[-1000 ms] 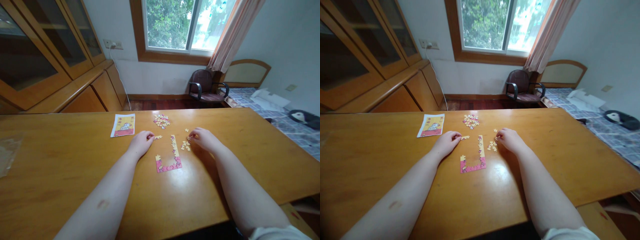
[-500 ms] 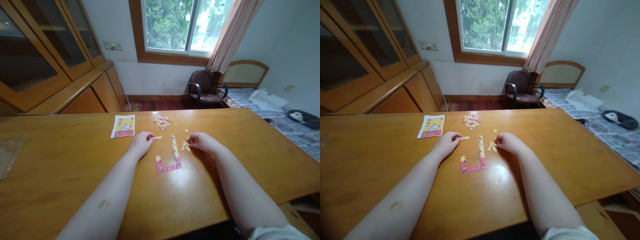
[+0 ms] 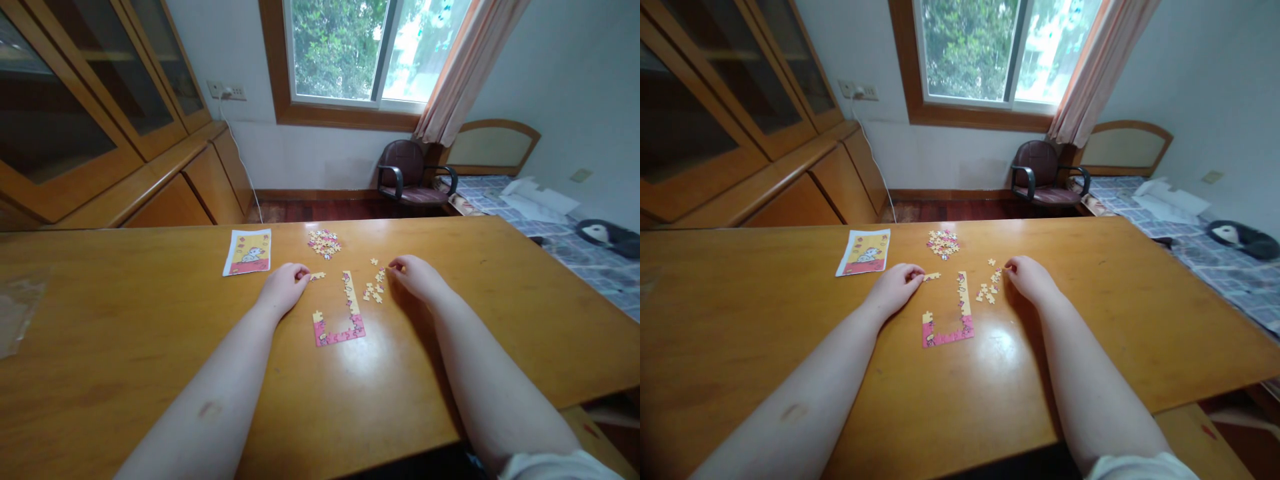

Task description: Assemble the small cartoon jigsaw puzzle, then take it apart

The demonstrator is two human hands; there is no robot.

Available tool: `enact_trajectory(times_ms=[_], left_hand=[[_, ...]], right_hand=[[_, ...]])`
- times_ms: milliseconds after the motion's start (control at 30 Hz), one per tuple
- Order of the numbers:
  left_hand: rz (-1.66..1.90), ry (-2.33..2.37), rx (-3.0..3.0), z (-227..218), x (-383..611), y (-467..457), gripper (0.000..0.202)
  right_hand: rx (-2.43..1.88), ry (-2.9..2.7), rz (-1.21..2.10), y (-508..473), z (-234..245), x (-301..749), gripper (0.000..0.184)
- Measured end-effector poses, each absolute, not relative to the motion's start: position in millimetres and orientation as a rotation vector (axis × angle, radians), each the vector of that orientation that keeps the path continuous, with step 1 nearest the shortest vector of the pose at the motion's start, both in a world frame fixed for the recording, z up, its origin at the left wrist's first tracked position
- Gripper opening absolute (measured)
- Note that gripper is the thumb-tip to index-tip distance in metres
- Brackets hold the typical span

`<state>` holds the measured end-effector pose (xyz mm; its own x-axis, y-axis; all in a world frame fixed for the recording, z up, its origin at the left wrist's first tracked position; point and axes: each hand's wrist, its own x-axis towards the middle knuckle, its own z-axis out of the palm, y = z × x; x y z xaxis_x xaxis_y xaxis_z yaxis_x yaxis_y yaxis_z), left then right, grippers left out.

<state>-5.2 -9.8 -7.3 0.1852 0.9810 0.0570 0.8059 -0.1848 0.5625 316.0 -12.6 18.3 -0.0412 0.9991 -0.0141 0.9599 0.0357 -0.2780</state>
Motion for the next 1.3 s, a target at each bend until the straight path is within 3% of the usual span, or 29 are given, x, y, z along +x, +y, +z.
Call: enact_trajectory(times_ms=[200, 667, 1300], left_hand=[[0.577, 1.681, 2.06, -6.9, -5.2, -10.1, 0.023], [0.588, 1.673, 2.067, -6.5, -5.3, -10.2, 0.023], [0.572, 1.674, 2.077, -6.4, -5.6, -10.3, 0.024]], right_hand=[[-1.867, -2.201, 0.362, -5.2, -1.7, 316.9, 0.03], [-1.955, -2.203, 0.452, -3.3, 1.3, 318.5, 0.008], [-1.898, -2.148, 0.616, -5.0, -0.1, 322.1, 0.007]])
